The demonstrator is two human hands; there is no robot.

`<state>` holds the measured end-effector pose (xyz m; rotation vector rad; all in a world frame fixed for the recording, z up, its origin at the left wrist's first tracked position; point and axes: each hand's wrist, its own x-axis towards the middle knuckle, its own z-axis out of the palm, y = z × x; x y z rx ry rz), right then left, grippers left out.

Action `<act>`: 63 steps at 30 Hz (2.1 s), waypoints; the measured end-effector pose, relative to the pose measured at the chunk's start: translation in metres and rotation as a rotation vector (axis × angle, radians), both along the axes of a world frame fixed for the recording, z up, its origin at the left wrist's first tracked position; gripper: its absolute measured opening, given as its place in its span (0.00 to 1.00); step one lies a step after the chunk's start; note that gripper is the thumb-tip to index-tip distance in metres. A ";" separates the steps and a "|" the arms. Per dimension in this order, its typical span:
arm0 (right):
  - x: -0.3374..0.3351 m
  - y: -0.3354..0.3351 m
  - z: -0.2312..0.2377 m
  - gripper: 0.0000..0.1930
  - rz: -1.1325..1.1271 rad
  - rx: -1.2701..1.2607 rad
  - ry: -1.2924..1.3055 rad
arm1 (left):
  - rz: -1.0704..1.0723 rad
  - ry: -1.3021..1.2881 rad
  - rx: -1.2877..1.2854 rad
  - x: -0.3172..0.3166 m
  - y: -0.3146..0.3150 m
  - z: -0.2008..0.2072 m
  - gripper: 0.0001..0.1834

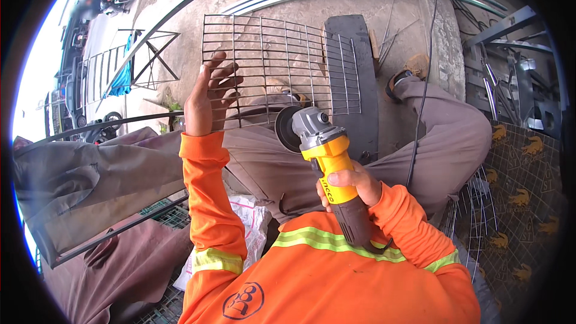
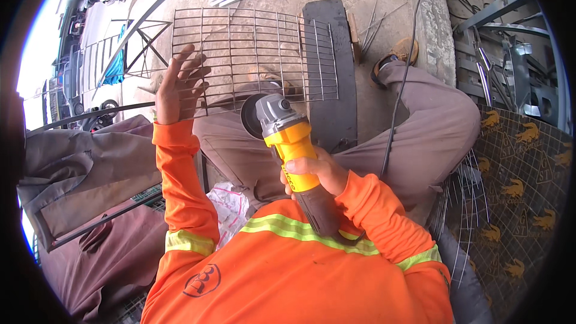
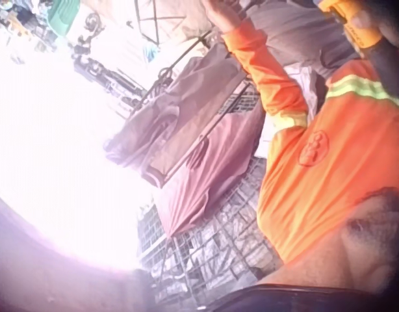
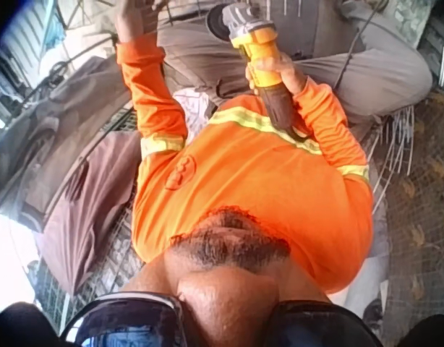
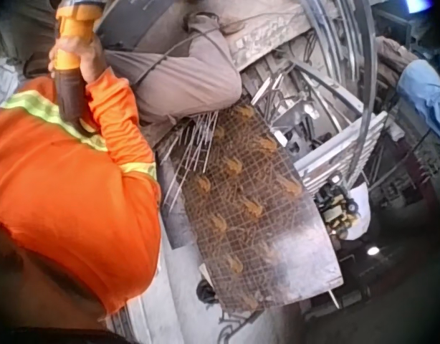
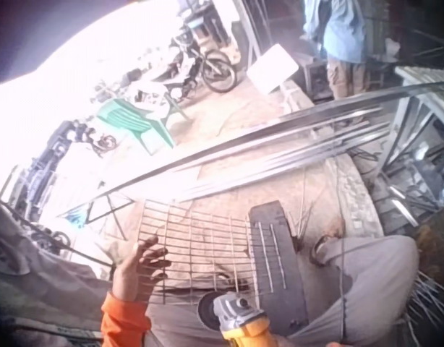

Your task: Smoothing or cutting the edges of a rectangular metal grate using a handheld angle grinder.

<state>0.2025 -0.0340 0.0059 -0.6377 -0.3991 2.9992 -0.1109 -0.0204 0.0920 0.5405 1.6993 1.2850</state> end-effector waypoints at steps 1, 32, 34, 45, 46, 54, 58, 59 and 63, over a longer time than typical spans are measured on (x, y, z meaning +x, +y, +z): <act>-0.002 0.002 -0.001 0.29 -0.002 -0.002 -0.002 | -0.002 -0.002 -0.002 -0.001 -0.001 0.000 0.31; -0.077 0.043 0.007 0.21 -0.150 0.171 -0.086 | 0.018 0.060 -0.055 -0.045 -0.015 -0.035 0.28; -0.050 0.033 0.012 0.21 -0.045 0.194 -0.099 | 0.012 0.089 -0.057 -0.034 -0.015 -0.029 0.27; -0.032 0.046 0.020 0.23 -0.021 0.176 -0.206 | -0.012 0.082 0.000 -0.009 -0.011 -0.010 0.21; -0.039 0.055 0.012 0.22 -0.048 0.197 -0.201 | -0.025 0.081 0.004 -0.009 -0.011 -0.011 0.21; -0.107 0.140 -0.008 0.22 -0.187 0.507 -0.259 | -0.029 0.091 0.010 -0.014 -0.010 -0.018 0.20; -0.112 0.132 0.002 0.22 -0.266 0.600 -0.261 | -0.057 0.184 0.026 -0.008 -0.008 -0.013 0.21; -0.112 0.128 0.004 0.21 -0.288 0.579 -0.215 | -0.054 0.180 0.035 -0.005 -0.004 -0.010 0.21; -0.106 0.128 0.013 0.20 -0.276 0.559 -0.207 | -0.103 0.252 0.025 0.004 -0.001 0.000 0.21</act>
